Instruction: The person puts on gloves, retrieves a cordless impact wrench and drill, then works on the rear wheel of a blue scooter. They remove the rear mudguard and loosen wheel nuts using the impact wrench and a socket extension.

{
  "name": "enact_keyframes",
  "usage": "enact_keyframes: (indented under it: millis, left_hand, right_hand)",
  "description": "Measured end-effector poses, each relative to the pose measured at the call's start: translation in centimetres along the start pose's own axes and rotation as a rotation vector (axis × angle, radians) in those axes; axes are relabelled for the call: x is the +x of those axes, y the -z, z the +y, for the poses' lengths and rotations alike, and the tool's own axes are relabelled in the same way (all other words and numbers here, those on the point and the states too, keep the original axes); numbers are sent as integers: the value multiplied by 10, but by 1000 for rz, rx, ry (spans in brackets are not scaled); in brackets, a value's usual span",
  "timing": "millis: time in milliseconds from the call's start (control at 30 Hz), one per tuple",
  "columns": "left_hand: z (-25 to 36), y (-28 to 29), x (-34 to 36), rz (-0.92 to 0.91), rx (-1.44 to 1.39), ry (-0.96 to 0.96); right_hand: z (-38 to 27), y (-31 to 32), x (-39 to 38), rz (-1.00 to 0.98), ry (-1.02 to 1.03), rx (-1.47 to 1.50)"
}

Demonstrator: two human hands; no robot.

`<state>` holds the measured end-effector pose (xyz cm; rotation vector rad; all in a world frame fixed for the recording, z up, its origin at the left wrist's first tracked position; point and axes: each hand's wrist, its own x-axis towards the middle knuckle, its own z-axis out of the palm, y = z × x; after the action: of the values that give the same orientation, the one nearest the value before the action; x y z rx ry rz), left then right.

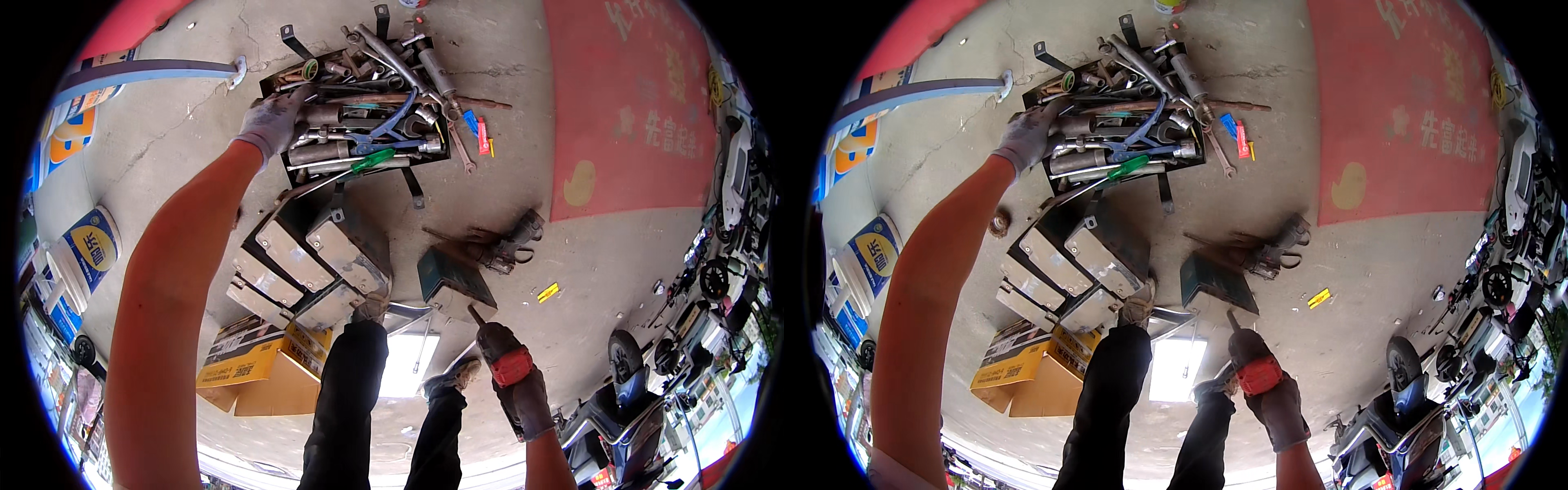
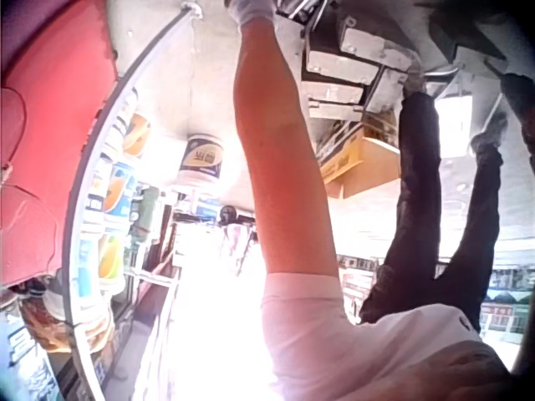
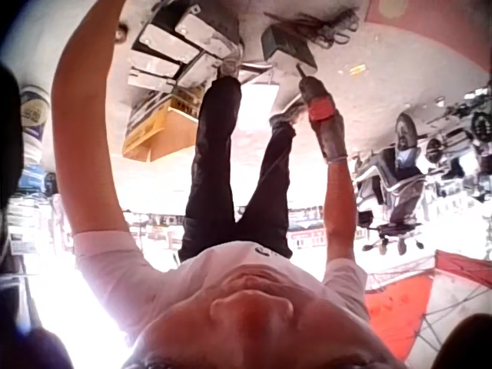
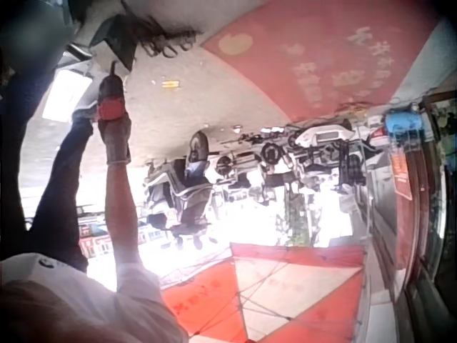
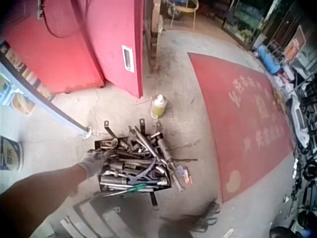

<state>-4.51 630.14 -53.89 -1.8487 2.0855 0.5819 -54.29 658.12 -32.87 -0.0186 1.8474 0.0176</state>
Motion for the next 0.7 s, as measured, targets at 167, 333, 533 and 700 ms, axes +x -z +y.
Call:
enact_keyframes:
  millis: [167,333,533,700]
  left_hand:
    - [11,4,-16,32,-117,45]
    - [-20,-41,-26,385,-790,554]
    - [11,-63,-40,193,-1766,761]
    - [47,-118,-66,376,-1148,401]
  right_hand:
    - [-10,-7,-4,-33,29,335]
    - [-13,-4,-3,6,-25,339]
    - [-19,0,-7,9,-54,317]
    - [-17,-14,-5,94,-39,275]
